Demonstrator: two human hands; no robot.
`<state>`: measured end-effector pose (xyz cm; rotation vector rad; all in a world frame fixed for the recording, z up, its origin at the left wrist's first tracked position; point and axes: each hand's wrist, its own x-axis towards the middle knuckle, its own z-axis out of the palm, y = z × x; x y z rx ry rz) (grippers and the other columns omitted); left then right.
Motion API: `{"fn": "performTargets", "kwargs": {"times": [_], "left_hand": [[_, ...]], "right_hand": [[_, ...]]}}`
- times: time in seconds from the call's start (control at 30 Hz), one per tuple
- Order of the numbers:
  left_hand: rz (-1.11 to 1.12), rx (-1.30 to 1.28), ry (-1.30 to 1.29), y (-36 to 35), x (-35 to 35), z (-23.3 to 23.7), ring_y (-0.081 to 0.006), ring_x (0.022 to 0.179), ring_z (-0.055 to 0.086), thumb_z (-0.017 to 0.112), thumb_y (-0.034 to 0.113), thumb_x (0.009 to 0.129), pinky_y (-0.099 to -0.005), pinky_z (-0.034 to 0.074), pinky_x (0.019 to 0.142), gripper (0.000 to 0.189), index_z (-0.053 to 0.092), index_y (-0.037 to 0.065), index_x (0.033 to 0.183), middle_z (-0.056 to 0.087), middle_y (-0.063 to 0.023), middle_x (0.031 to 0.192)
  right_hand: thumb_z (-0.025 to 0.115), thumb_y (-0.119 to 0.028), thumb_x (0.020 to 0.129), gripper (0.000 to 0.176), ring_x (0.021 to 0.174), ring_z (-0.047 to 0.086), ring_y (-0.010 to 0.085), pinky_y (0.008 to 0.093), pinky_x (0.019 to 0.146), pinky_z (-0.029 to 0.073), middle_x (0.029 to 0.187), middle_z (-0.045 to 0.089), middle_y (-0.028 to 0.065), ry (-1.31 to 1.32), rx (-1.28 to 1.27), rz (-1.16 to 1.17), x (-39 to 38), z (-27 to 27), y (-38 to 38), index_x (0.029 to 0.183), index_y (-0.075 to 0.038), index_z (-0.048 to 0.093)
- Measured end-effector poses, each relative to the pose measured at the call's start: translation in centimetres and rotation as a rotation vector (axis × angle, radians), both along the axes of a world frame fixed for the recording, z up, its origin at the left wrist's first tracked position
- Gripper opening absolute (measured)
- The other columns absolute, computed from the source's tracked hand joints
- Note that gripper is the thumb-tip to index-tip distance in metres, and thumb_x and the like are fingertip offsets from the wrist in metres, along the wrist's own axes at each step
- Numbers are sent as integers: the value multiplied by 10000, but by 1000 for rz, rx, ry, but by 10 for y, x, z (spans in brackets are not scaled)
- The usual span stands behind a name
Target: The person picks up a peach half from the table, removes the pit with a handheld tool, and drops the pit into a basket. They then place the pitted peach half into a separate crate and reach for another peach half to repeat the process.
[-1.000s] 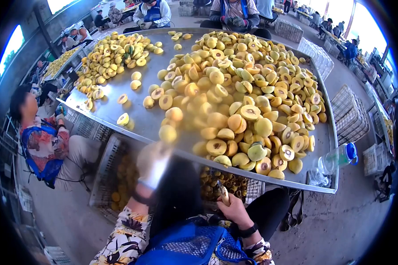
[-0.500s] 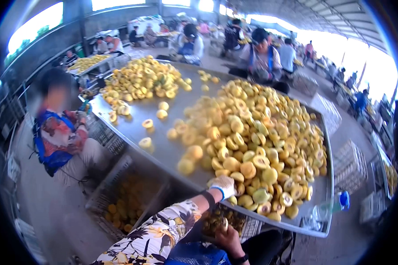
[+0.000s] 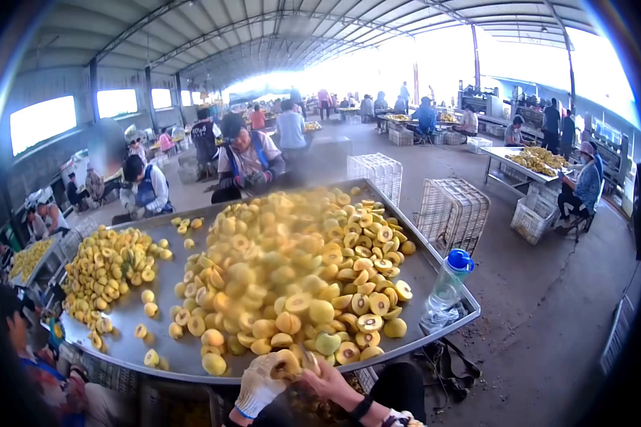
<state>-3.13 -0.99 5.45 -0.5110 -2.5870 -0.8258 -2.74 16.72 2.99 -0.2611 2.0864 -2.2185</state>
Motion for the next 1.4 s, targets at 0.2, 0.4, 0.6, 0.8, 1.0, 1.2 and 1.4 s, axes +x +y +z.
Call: {"fn": "performTargets", "kwargs": {"times": [0.2,0.4,0.6,0.8,1.0,1.2,1.4], "left_hand": [[47,264,-61,12,10,17,-311,956,589,563,252,880,-345,483,835,435,440,21,1228,557,-134,1130],[95,463,-64,49,25,-39,-197,1166,467,249,476,976,-317,393,971,587,275,60,1390,421,-100,1331],[228,1558,-552,45,14,-11,-141,922,574,334,535,941,-275,468,835,604,550,3,1128,597,-67,1013],[224,1315,-356,41,15,-33,-114,809,598,410,405,964,-250,493,733,480,584,-26,1084,628,-51,969],[294,1433,-399,46,16,-25,-202,811,638,541,221,915,-306,506,691,249,610,7,1020,644,-105,970],[187,624,-14,40,14,-40,-312,808,621,629,87,754,-359,509,678,206,602,46,954,626,-143,944],[18,480,-315,19,0,-38,-191,777,628,631,225,823,-312,491,677,200,619,39,895,653,-82,907]], "right_hand": [[528,-200,922,207,532,444,49,219,454,362,685,527,-42,-204,-254,-7,-12,-8,4,1052,-43,561],[463,-112,946,206,798,546,58,193,655,444,958,601,-17,105,-225,-217,11,-15,-19,1111,-17,540],[642,-190,807,332,659,618,363,394,590,481,697,597,215,265,510,-225,31,0,-8,1044,8,520],[589,-147,821,233,640,578,430,486,553,457,679,588,238,155,727,-49,41,2,-7,986,-23,481],[559,-108,824,200,639,572,436,493,569,460,671,578,250,102,738,-40,45,1,-10,967,-18,452],[538,-86,814,176,683,568,460,503,609,464,686,573,279,48,668,33,50,-5,-12,922,16,443],[559,-120,803,220,726,573,468,508,640,465,709,578,291,-62,688,195,43,-20,0,932,22,453]]}}
